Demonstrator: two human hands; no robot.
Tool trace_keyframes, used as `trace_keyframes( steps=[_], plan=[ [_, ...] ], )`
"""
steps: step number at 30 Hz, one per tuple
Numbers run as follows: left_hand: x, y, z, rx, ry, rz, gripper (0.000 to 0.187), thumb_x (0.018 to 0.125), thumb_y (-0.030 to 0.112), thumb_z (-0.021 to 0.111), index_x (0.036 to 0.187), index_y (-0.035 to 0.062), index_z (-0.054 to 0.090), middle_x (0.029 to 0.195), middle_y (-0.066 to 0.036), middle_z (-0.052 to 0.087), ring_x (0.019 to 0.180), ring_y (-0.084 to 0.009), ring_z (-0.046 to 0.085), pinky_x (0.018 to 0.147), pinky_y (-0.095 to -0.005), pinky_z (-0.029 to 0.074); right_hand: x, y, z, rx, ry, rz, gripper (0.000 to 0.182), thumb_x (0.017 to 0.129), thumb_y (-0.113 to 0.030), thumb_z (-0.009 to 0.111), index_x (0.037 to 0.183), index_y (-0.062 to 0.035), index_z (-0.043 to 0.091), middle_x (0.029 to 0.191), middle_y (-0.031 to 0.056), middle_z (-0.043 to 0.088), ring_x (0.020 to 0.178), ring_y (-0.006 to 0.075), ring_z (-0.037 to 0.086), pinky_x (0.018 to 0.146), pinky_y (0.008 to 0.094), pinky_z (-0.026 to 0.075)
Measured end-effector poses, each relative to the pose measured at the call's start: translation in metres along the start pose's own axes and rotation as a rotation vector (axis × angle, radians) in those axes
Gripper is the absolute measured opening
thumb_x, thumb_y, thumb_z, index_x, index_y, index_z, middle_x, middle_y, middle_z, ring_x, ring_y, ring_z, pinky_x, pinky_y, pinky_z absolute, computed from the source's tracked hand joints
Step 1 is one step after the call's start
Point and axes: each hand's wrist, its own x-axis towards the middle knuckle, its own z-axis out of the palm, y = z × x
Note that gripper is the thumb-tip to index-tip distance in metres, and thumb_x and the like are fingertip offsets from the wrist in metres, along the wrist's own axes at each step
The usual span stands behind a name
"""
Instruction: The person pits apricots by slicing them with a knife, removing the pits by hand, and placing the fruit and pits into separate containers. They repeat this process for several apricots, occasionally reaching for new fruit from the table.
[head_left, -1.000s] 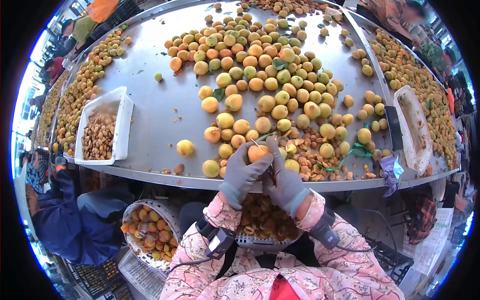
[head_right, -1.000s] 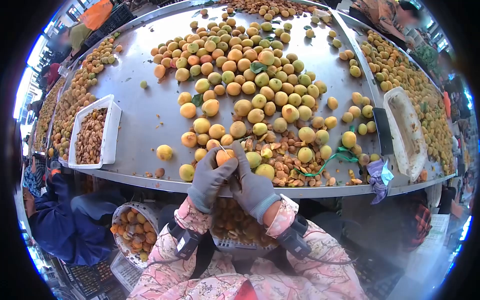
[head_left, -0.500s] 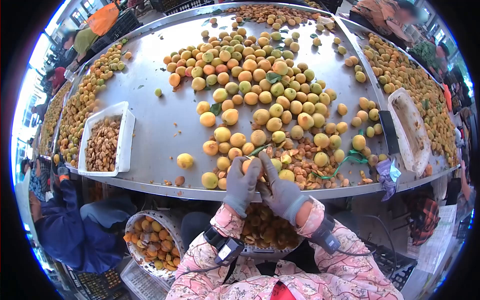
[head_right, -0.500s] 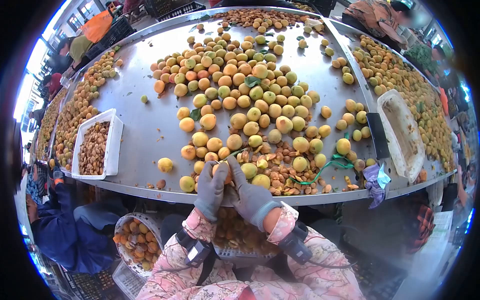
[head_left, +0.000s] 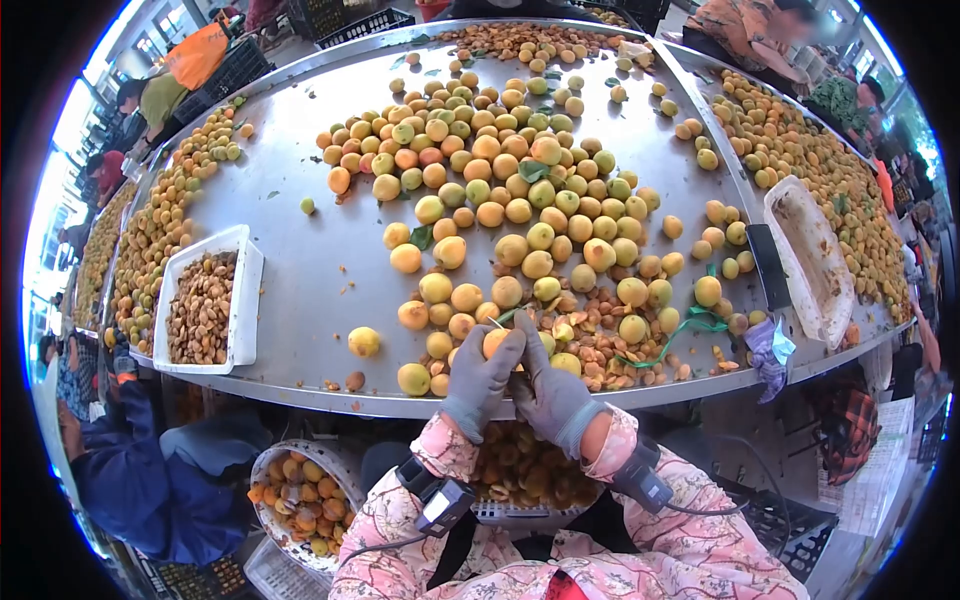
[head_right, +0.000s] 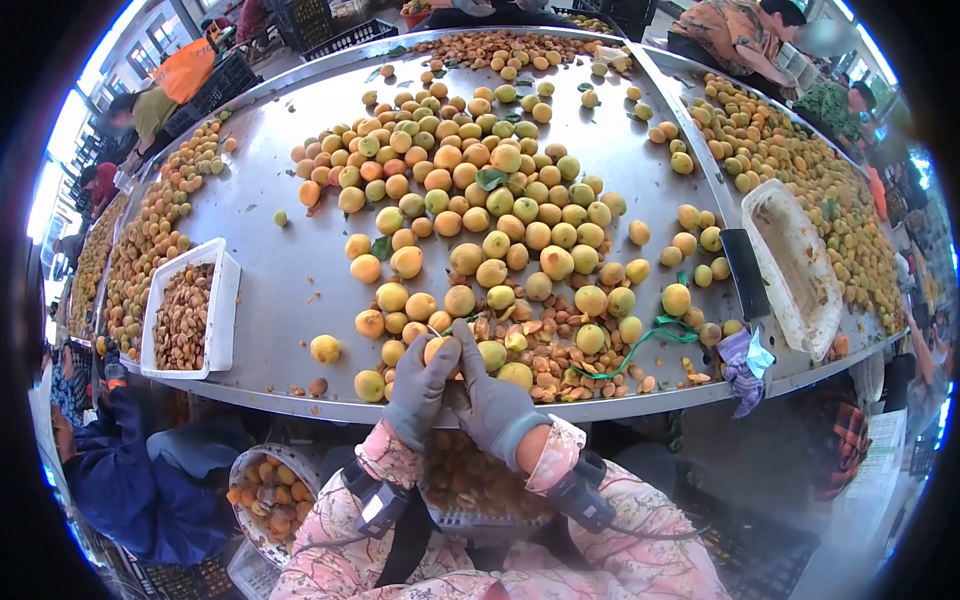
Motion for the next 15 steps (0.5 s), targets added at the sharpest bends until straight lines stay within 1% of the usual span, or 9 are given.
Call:
trace_keyframes(
  steps=[2,4,8,9,10,11,12,14,15],
  plan=[
    [0.003,-0.002,0.004,-0.019,0.011,0.008,0.029,0.086,0.028,0.065,0.090,0.0016,0.054,0.081,-0.002,0.057,0.072,-0.0068,0.051,0.062,-0.0227,0.045,0.003,0.001,0.004,0.017,0.031,-0.005,0.076,0.091,-0.021,0.045,0.146,-0.0133,-0.006,0.072,0.0262,0.061,0.064,0.0419,0.061,0.060,0.0468,0.048],
    [0.007,-0.009,0.007,-0.012,0.092,-0.013,0.031,0.087,0.030,0.064,0.089,0.0007,0.054,0.081,-0.003,0.056,0.074,-0.0080,0.051,0.064,-0.0235,0.045,0.007,-0.001,0.005,-0.076,0.012,0.080,0.081,0.092,-0.032,0.046,0.145,-0.0194,-0.013,0.072,0.0242,0.063,0.068,0.0421,0.062,0.062,0.0463,0.048],
    [0.012,-0.006,0.006,0.031,0.077,-0.037,0.033,0.087,0.031,0.063,0.096,0.0005,0.055,0.083,-0.004,0.058,0.074,-0.0086,0.052,0.063,-0.0244,0.045,0.014,0.004,0.008,-0.092,0.008,0.114,0.079,0.091,-0.028,0.047,0.146,-0.0165,-0.009,0.080,0.0263,0.063,0.069,0.0390,0.063,0.064,0.0436,0.049],
    [0.013,-0.001,0.004,0.028,0.078,-0.034,0.033,0.087,0.031,0.063,0.096,0.0005,0.055,0.083,-0.004,0.058,0.074,-0.0086,0.052,0.063,-0.0244,0.045,0.014,0.014,0.010,0.177,0.029,0.006,0.076,0.090,-0.022,0.048,0.146,-0.0147,-0.002,0.087,0.0240,0.062,0.069,0.0339,0.063,0.063,0.0400,0.049],
    [0.012,0.007,-0.001,0.061,0.001,-0.076,0.033,0.087,0.031,0.064,0.097,0.0005,0.055,0.083,-0.005,0.059,0.074,-0.0087,0.053,0.062,-0.0244,0.046,0.015,0.019,0.012,0.446,0.049,-0.102,0.073,0.089,-0.017,0.050,0.147,-0.0128,0.005,0.095,0.0217,0.062,0.069,0.0288,0.064,0.062,0.0363,0.050],
    [0.010,0.015,-0.004,0.093,-0.076,-0.120,0.034,0.086,0.031,0.064,0.098,0.0006,0.056,0.083,-0.005,0.060,0.073,-0.0088,0.055,0.062,-0.0245,0.047,0.015,0.008,0.006,0.735,0.053,-0.132,0.066,0.087,-0.009,0.052,0.144,-0.0098,0.018,0.105,0.0135,0.058,0.069,0.0167,0.061,0.060,0.0281,0.049],
    [0.008,0.018,-0.008,0.091,-0.075,-0.122,0.034,0.086,0.031,0.064,0.098,0.0006,0.056,0.083,-0.005,0.060,0.073,-0.0088,0.055,0.062,-0.0245,0.047,0.011,-0.002,-0.006,0.733,0.051,-0.130,0.066,0.087,-0.009,0.052,0.144,-0.0098,0.018,0.105,0.0135,0.058,0.069,0.0167,0.061,0.060,0.0281,0.049],
    [0.006,0.023,-0.014,0.029,-0.248,-0.134,0.034,0.085,0.031,0.065,0.098,0.0009,0.056,0.083,-0.005,0.061,0.071,-0.0087,0.057,0.062,-0.0240,0.049,0.003,-0.018,-0.030,0.829,-0.231,0.005,0.062,0.087,-0.008,0.053,0.142,-0.0110,0.023,0.103,0.0078,0.056,0.068,0.0113,0.059,0.059,0.0239,0.049],
    [0.006,0.021,-0.017,0.030,-0.246,-0.134,0.034,0.085,0.031,0.065,0.098,0.0009,0.056,0.083,-0.005,0.061,0.071,-0.0087,0.057,0.062,-0.0240,0.049,0.002,-0.024,-0.034,0.770,-0.262,0.051,0.062,0.087,-0.008,0.052,0.142,-0.0135,0.023,0.101,0.0082,0.057,0.068,0.0100,0.058,0.059,0.0240,0.048]
  ],
)
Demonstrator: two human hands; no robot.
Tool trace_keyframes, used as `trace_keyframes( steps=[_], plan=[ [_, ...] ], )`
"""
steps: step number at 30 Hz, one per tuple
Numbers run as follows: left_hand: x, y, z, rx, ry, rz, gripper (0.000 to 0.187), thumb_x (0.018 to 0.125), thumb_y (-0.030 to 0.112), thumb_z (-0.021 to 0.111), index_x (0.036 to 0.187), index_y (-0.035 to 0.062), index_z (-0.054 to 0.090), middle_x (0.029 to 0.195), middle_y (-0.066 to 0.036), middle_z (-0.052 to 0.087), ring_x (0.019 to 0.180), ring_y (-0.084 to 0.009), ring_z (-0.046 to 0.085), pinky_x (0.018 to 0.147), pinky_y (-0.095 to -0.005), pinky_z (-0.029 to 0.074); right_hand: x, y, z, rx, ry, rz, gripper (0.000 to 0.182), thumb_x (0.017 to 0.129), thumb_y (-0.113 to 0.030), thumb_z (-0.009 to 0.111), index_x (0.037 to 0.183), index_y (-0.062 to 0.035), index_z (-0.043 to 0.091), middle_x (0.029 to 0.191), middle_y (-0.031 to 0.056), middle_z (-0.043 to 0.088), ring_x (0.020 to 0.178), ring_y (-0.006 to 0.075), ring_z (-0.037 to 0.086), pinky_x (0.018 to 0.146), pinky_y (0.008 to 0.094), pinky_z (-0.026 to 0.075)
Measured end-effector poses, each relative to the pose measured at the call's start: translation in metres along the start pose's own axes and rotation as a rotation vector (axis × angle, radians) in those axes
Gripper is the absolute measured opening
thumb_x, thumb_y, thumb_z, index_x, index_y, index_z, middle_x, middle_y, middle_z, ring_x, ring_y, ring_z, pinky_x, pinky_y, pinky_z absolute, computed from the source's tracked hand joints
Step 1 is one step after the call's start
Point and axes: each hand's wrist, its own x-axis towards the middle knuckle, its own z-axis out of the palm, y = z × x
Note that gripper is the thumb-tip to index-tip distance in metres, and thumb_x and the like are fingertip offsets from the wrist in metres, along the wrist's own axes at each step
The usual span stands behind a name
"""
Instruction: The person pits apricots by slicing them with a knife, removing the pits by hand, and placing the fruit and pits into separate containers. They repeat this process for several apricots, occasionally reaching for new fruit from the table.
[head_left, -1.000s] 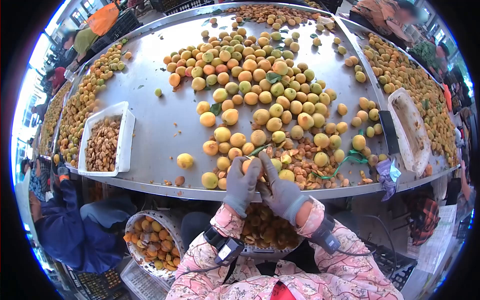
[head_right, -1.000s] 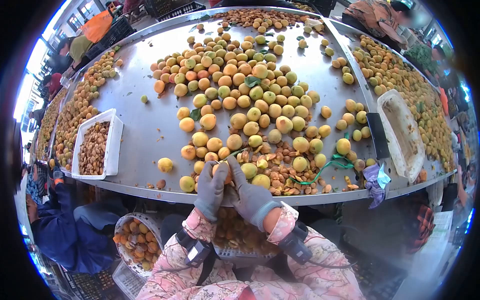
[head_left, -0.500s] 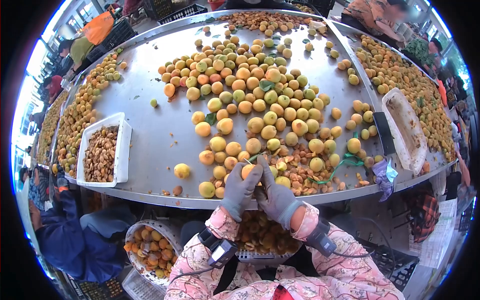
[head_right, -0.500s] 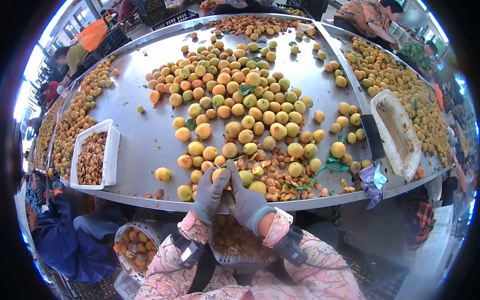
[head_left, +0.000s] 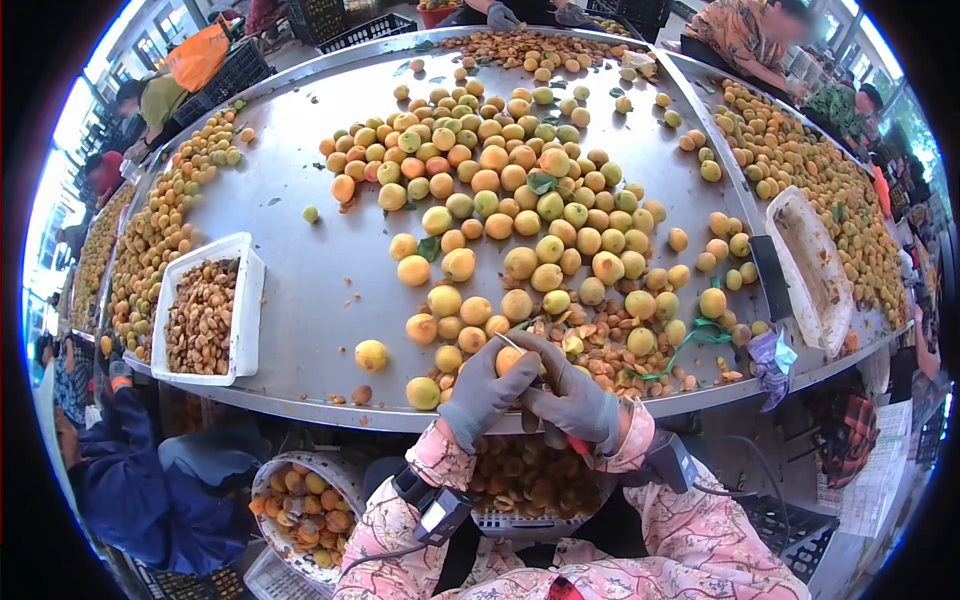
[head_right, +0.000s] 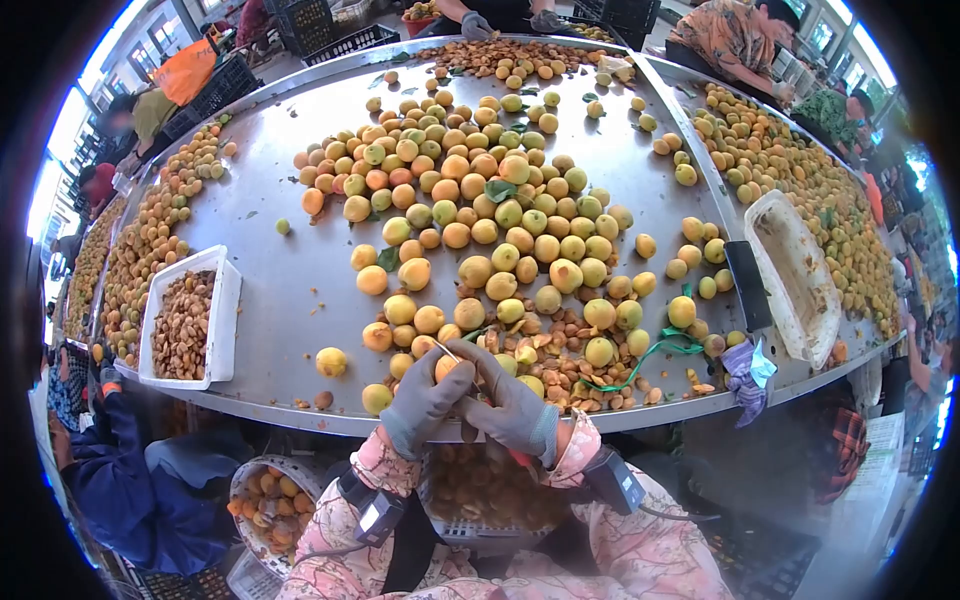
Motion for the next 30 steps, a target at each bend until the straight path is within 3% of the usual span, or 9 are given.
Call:
trace_keyframes(
  steps=[4,7,10,12,16,18,19,21,30],
  plan=[
    [0.000,-0.013,-0.001,0.144,0.069,0.089,0.038,0.081,0.033,0.069,0.097,0.0014,0.055,0.084,-0.005,0.062,0.074,-0.0085,0.057,0.064,-0.0243,0.050,0.009,0.030,0.001,-0.015,0.025,-0.047,0.065,0.086,-0.005,0.052,0.143,-0.0146,0.023,0.102,0.0086,0.057,0.069,0.0115,0.059,0.060,0.0241,0.049],
    [0.002,-0.019,0.002,0.225,0.162,0.145,0.041,0.078,0.033,0.073,0.095,0.0012,0.053,0.084,-0.005,0.061,0.075,-0.0080,0.057,0.065,-0.0249,0.050,0.017,0.054,0.002,-0.328,0.127,-0.298,0.066,0.083,-0.001,0.048,0.142,-0.0167,0.022,0.099,0.0073,0.057,0.065,0.0101,0.059,0.048,0.0216,0.047],
    [0.000,-0.016,0.010,0.182,0.171,0.151,0.037,0.078,0.025,0.072,0.097,0.0006,0.052,0.086,-0.005,0.059,0.076,-0.0071,0.055,0.064,-0.0234,0.049,0.005,0.028,0.007,-0.233,0.186,-0.165,0.067,0.081,0.002,0.051,0.141,-0.0141,0.026,0.104,0.0062,0.057,0.076,0.0164,0.060,0.068,0.0273,0.049],
    [0.000,-0.014,0.016,0.139,0.150,0.133,0.032,0.080,0.018,0.070,0.099,0.0002,0.052,0.089,-0.004,0.057,0.077,-0.0066,0.053,0.064,-0.0218,0.048,0.002,0.017,0.002,-0.032,0.070,-0.092,0.065,0.082,0.002,0.049,0.139,-0.0160,0.026,0.099,0.0065,0.057,0.071,0.0111,0.060,0.056,0.0234,0.050],
    [-0.001,-0.015,0.021,-0.092,0.114,0.184,0.035,0.076,0.022,0.075,0.092,0.0010,0.052,0.085,-0.004,0.059,0.075,-0.0067,0.055,0.064,-0.0214,0.049,0.007,0.030,-0.004,-0.038,0.019,-0.196,0.061,0.081,0.002,0.048,0.136,-0.0159,0.029,0.097,0.0071,0.058,0.073,0.0110,0.061,0.056,0.0235,0.051],
    [-0.002,-0.015,0.024,-0.101,0.095,0.179,0.034,0.077,0.020,0.075,0.092,0.0009,0.052,0.086,-0.004,0.058,0.075,-0.0063,0.055,0.064,-0.0207,0.049,0.016,0.042,0.000,-0.119,0.126,-0.483,0.060,0.081,0.003,0.046,0.135,-0.0165,0.029,0.085,0.0070,0.060,0.060,0.0099,0.059,0.045,0.0217,0.047],
    [-0.002,-0.016,0.027,-0.071,0.129,0.217,0.031,0.079,0.019,0.072,0.093,0.0010,0.052,0.085,-0.003,0.058,0.074,-0.0055,0.054,0.063,-0.0202,0.048,0.012,0.043,-0.002,-0.119,0.126,-0.482,0.060,0.081,0.003,0.046,0.135,-0.0165,0.029,0.085,0.0070,0.060,0.060,0.0099,0.059,0.045,0.0217,0.047],
    [-0.004,-0.022,0.028,-0.044,0.167,0.241,0.028,0.081,0.018,0.070,0.094,0.0012,0.052,0.085,-0.003,0.058,0.073,-0.0047,0.053,0.062,-0.0197,0.048,-0.001,0.023,0.001,0.165,0.137,-0.051,0.057,0.082,0.002,0.045,0.133,-0.0158,0.028,0.073,0.0065,0.060,0.044,0.0097,0.053,0.038,0.0212,0.043],
    [-0.012,-0.010,0.029,-0.485,0.031,0.146,0.031,0.089,0.025,0.056,0.110,0.0024,0.049,0.096,-0.006,0.057,0.079,-0.0106,0.055,0.071,-0.0240,0.047,-0.008,0.021,-0.012,0.489,0.047,-0.143,0.056,0.087,-0.004,0.048,0.137,-0.0131,0.024,0.070,0.0059,0.059,0.035,0.0060,0.041,0.036,0.0200,0.039]
  ],
)
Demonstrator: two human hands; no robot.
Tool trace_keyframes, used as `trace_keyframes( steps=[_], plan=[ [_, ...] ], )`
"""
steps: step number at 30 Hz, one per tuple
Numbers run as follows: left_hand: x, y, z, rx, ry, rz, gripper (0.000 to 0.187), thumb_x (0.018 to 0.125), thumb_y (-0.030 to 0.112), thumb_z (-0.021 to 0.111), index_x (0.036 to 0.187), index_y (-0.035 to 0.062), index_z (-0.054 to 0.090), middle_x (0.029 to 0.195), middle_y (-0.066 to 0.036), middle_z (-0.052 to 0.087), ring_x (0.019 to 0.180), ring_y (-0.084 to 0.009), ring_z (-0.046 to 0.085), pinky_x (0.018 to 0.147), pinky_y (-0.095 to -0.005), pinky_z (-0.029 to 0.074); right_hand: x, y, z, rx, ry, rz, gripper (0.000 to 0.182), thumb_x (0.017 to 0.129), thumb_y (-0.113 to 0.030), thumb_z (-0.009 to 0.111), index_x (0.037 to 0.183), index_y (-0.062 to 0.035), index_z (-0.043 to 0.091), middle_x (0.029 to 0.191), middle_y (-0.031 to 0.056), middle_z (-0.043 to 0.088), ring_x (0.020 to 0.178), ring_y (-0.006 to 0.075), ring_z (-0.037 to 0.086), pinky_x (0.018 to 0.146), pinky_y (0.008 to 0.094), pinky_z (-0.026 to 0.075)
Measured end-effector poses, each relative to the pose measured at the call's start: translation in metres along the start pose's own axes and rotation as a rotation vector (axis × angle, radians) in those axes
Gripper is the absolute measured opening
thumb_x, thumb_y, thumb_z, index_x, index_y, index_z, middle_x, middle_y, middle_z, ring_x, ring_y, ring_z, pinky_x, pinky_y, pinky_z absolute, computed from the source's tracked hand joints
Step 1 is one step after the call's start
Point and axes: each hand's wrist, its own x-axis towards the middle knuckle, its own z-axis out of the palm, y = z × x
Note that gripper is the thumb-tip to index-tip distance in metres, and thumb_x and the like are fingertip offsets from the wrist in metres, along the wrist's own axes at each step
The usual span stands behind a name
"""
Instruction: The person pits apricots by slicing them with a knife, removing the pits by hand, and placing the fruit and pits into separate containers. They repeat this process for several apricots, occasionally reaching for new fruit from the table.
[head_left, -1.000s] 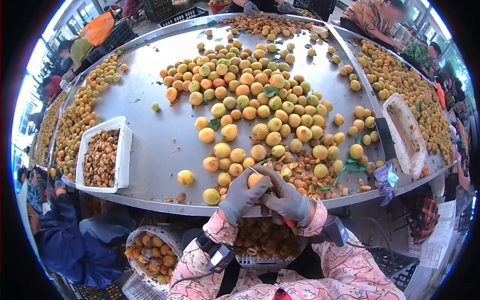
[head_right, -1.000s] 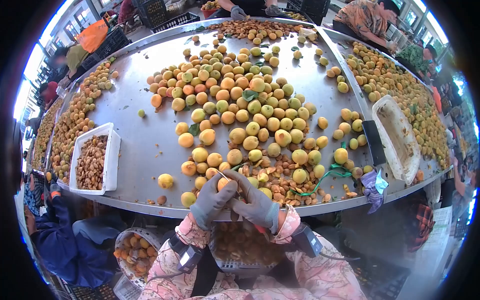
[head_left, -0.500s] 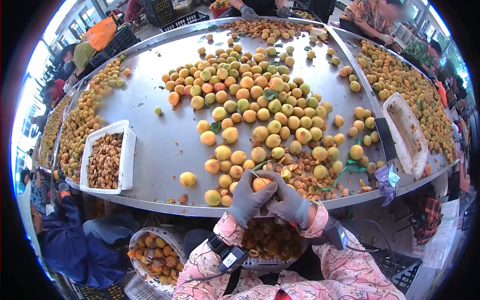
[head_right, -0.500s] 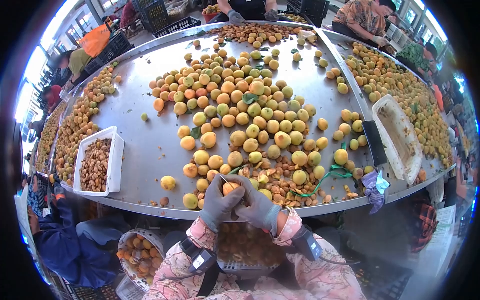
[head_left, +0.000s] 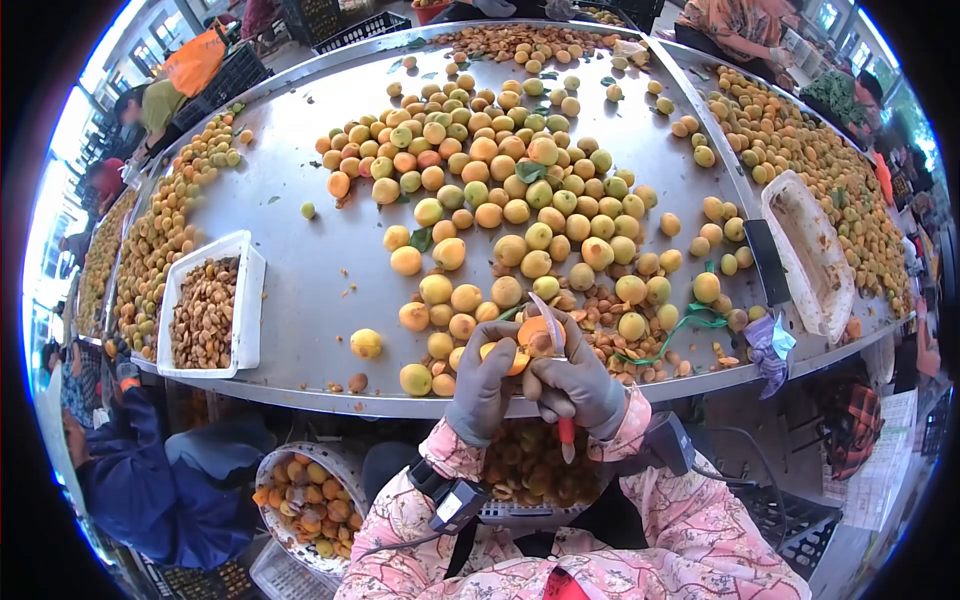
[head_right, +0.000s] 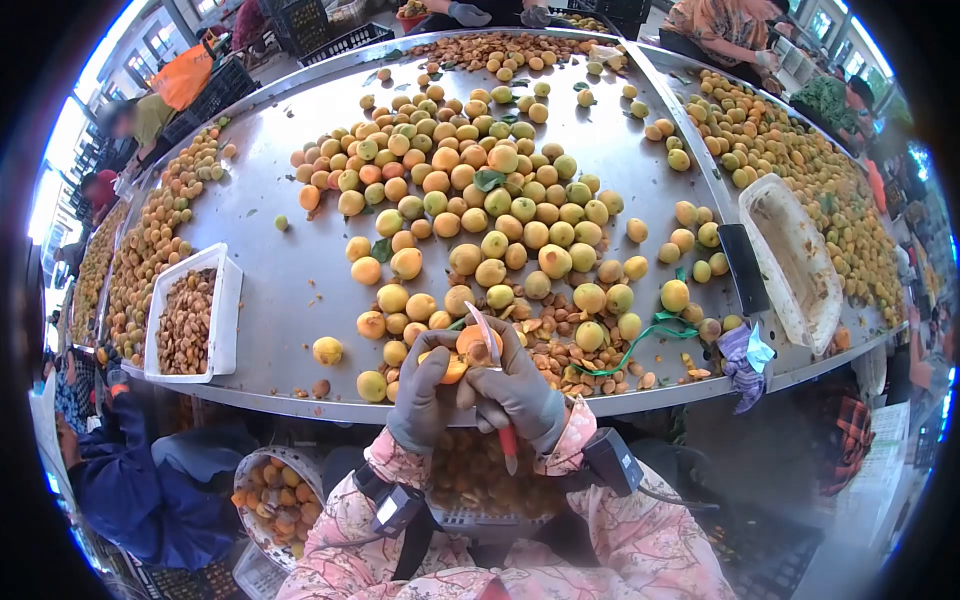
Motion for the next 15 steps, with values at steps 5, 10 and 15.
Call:
trace_keyframes(
  steps=[5,10,15],
  plan=[
    [-0.006,0.013,-0.024,-0.186,-0.165,-0.039,0.035,0.085,0.024,0.060,0.109,0.0009,0.049,0.103,-0.009,0.056,0.086,-0.0144,0.057,0.077,-0.0278,0.047,0.004,0.005,-0.033,0.448,-0.123,0.054,0.033,0.092,-0.007,0.043,0.125,-0.0106,0.037,0.064,0.0025,0.052,0.034,0.0040,0.034,0.035,0.0185,0.034],
    [-0.024,0.046,-0.018,0.653,-0.546,-0.112,0.047,0.084,0.026,0.062,0.120,0.0003,0.048,0.105,-0.008,0.056,0.098,-0.0142,0.053,0.087,-0.0285,0.043,-0.005,-0.016,-0.033,0.563,-0.291,0.040,0.032,0.095,-0.006,0.037,0.126,-0.0109,0.042,0.057,0.0017,0.042,0.032,0.0025,0.034,0.031,0.0173,0.033],
    [-0.017,0.015,-0.008,0.192,-0.279,-0.063,0.046,0.094,0.036,0.051,0.124,0.0011,0.046,0.108,-0.006,0.055,0.099,-0.0132,0.052,0.091,-0.0286,0.041,-0.006,-0.009,-0.007,0.495,-0.258,0.157,0.062,0.093,-0.003,0.038,0.145,-0.0271,0.016,0.059,0.0068,0.046,0.032,0.0057,0.033,0.032,0.0197,0.033]
  ],
)
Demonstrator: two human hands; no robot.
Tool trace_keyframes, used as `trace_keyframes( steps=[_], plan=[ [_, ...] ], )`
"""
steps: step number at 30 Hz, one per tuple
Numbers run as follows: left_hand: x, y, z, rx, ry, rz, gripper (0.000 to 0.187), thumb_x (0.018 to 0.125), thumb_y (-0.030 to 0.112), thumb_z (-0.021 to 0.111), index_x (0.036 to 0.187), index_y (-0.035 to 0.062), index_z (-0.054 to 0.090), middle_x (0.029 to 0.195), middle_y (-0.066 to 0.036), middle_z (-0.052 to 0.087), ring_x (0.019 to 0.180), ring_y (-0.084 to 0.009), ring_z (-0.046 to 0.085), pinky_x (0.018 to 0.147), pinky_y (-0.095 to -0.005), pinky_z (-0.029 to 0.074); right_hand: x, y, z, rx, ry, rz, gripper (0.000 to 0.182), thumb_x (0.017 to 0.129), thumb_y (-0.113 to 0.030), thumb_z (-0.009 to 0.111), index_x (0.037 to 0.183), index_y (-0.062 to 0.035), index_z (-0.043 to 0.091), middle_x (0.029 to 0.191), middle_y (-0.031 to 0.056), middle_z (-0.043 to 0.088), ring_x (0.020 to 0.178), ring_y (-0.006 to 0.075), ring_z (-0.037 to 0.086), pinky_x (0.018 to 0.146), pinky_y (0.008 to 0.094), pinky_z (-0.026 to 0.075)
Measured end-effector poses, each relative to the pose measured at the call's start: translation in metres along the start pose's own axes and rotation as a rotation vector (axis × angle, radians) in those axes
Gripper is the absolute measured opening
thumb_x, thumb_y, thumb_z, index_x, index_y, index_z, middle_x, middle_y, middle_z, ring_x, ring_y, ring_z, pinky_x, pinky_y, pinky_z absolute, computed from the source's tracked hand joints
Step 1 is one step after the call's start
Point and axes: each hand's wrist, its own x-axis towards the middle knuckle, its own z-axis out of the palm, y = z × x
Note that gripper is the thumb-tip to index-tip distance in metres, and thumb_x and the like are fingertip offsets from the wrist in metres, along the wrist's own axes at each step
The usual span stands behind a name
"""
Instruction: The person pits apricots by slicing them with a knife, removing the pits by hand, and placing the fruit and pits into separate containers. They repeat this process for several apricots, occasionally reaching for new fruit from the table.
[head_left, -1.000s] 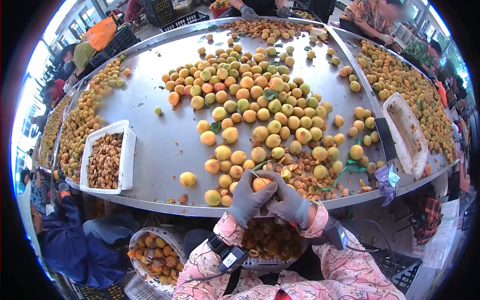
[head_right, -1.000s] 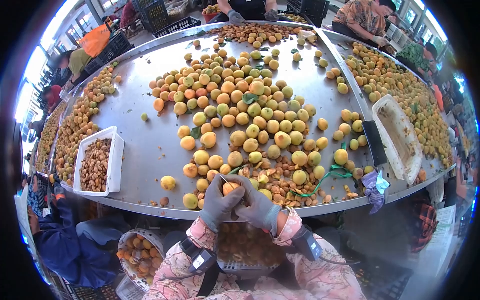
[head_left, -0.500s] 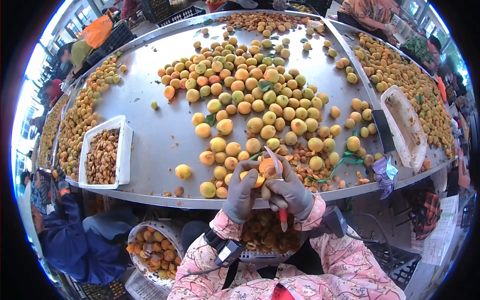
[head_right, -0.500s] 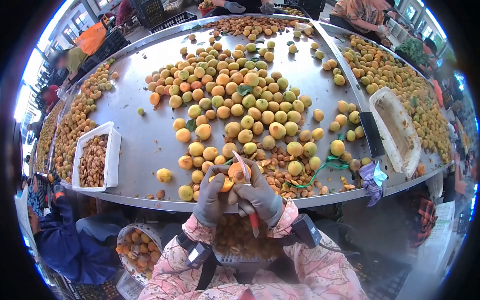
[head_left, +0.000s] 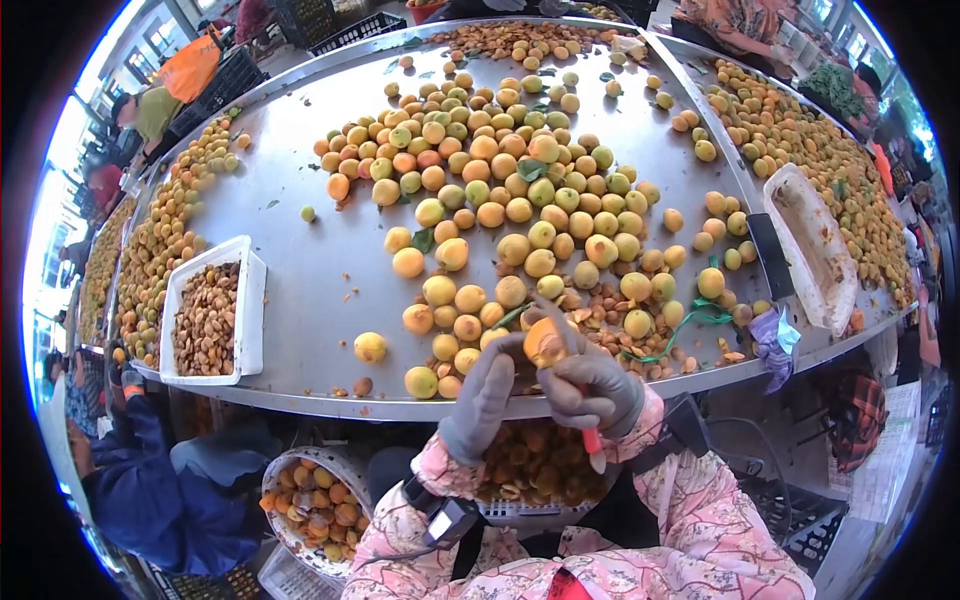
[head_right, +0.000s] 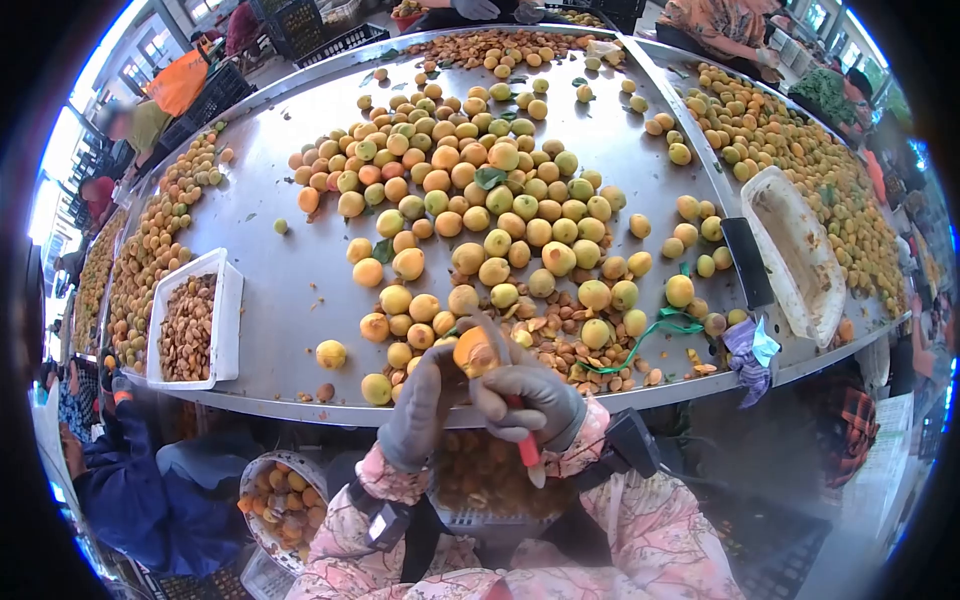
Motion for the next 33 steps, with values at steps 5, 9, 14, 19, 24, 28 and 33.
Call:
trace_keyframes(
  steps=[5,9,14,19,24,28,33],
  plan=[
    [0.011,-0.035,-0.004,0.093,0.310,0.143,0.034,0.098,0.029,0.046,0.116,0.0011,0.051,0.104,-0.003,0.054,0.091,-0.0088,0.050,0.079,-0.0233,0.044,0.010,0.018,0.005,-0.344,0.188,-0.025,0.069,0.092,-0.007,0.045,0.147,-0.0271,0.010,0.068,0.0096,0.057,0.034,0.0076,0.037,0.035,0.0219,0.036],
    [0.015,-0.041,-0.019,-0.319,0.323,0.106,0.023,0.094,0.026,0.051,0.107,0.0071,0.051,0.100,-0.003,0.056,0.087,-0.0120,0.055,0.076,-0.0308,0.049,0.005,0.001,0.012,-0.607,0.314,-0.241,0.065,0.093,-0.008,0.044,0.147,-0.0174,0.010,0.063,0.0051,0.054,0.036,0.0080,0.041,0.034,0.0219,0.036],
    [0.016,-0.012,0.020,-0.560,0.383,-0.071,0.025,0.091,0.029,0.047,0.104,0.0073,0.049,0.093,-0.011,0.060,0.065,-0.0158,0.052,0.066,-0.0319,0.046,0.009,-0.019,0.031,-0.671,0.386,-1.023,0.039,0.098,-0.012,0.040,0.136,-0.0029,0.035,0.064,0.0039,0.052,0.045,0.0082,0.047,0.061,0.0292,0.054],
    [0.016,-0.018,0.012,-0.531,0.232,-0.202,0.030,0.093,0.039,0.043,0.102,0.0118,0.051,0.085,-0.008,0.059,0.044,-0.0126,0.042,0.040,-0.0248,0.031,0.019,-0.007,0.027,-0.754,0.133,-1.113,0.033,0.095,-0.012,0.048,0.126,-0.0008,0.043,0.081,0.0099,0.064,0.065,0.0163,0.064,0.081,0.0368,0.052],
    [0.017,-0.017,0.012,-0.450,0.306,-0.184,0.046,0.098,0.045,0.028,0.099,0.0070,0.054,0.073,-0.006,0.058,0.046,-0.0096,0.042,0.041,-0.0209,0.031,0.012,0.004,0.019,-0.681,0.189,-0.940,0.027,0.096,-0.010,0.046,0.120,0.0019,0.049,0.089,0.0126,0.064,0.079,0.0184,0.065,0.076,0.0288,0.054],
    [0.017,-0.004,0.009,-0.247,0.421,-0.157,0.052,0.098,0.049,0.025,0.091,0.0075,0.056,0.064,-0.002,0.054,0.042,-0.0074,0.039,0.038,-0.0196,0.027,0.006,-0.013,0.007,-0.865,0.342,-0.644,0.020,0.094,-0.012,0.051,0.105,0.0023,0.060,0.089,0.0085,0.065,0.077,0.0135,0.063,0.071,0.0252,0.052],
    [0.022,-0.014,0.001,-0.131,0.528,-0.120,0.044,0.098,0.045,0.031,0.087,0.0079,0.054,0.058,0.002,0.049,0.037,-0.0062,0.035,0.034,-0.0199,0.023,-0.002,-0.010,-0.006,-1.228,0.327,-0.394,0.021,0.094,-0.014,0.051,0.101,0.0012,0.064,0.094,0.0081,0.066,0.082,0.0127,0.061,0.071,0.0272,0.051]
  ],
)
